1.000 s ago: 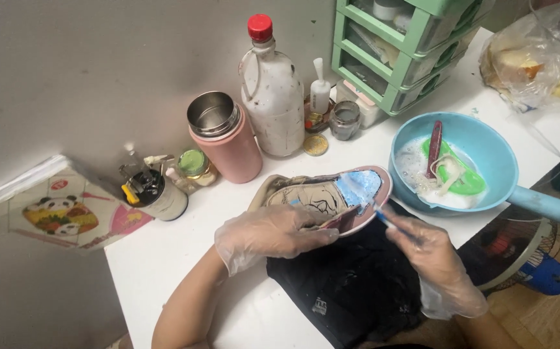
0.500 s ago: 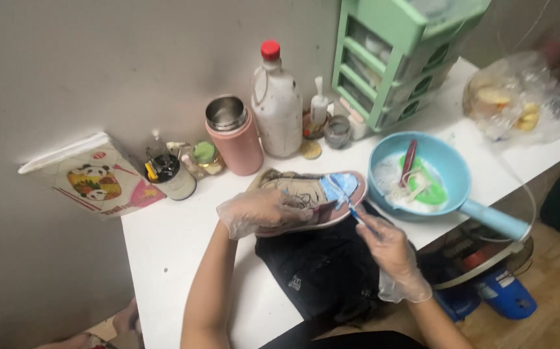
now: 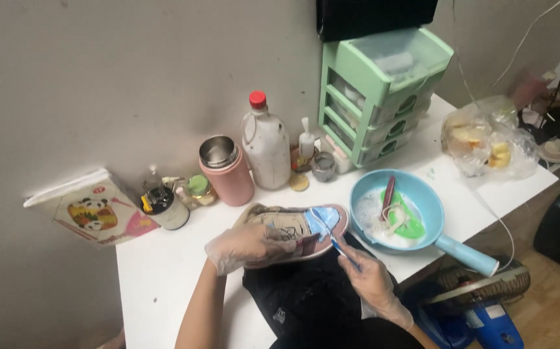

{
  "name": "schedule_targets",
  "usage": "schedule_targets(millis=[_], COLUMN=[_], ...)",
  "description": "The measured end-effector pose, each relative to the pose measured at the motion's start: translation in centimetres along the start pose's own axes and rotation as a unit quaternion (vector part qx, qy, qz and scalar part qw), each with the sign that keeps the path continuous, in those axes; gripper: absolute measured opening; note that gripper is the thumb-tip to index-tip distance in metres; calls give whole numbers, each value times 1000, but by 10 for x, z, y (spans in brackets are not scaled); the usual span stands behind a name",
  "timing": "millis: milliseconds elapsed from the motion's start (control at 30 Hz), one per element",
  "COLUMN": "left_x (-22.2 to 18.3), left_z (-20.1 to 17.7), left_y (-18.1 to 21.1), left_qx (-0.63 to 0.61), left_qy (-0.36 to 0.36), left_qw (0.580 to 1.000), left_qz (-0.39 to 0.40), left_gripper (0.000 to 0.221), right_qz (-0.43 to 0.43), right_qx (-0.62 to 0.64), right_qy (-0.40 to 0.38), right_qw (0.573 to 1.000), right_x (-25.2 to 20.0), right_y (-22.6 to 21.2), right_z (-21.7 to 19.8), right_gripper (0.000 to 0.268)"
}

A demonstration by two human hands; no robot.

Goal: Cleaning a sneaker using a toothbrush and soapy water at a workbench.

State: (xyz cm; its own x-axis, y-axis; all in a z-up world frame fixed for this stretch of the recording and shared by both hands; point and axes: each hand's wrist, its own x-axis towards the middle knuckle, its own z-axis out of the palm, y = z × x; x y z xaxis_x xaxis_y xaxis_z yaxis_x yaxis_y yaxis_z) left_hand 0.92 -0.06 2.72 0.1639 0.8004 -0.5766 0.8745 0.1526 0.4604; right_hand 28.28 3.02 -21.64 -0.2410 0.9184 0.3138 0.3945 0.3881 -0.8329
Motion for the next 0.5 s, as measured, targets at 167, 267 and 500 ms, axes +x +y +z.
schedule_targets(millis=[167,267,500], left_x=[-10,3,3], left_z=[-7,-5,-3], left_y=[14,3,-2], left_qx=[-39,52,26], left_qy=[-18,-26,-10], left_qw=[997,998,1000], left_qz=[-62,-4,3], left_gripper=[51,57,66], right_qz=[-121,5,-89], right_qx=[15,72,-7], right_qy=[-6,-12,-8], right_qw=[992,997,996], right_x=[-3,-5,-5], right_y=[-17,-21,-13], right_z=[-6,-6,-6], right_gripper=[47,39,49])
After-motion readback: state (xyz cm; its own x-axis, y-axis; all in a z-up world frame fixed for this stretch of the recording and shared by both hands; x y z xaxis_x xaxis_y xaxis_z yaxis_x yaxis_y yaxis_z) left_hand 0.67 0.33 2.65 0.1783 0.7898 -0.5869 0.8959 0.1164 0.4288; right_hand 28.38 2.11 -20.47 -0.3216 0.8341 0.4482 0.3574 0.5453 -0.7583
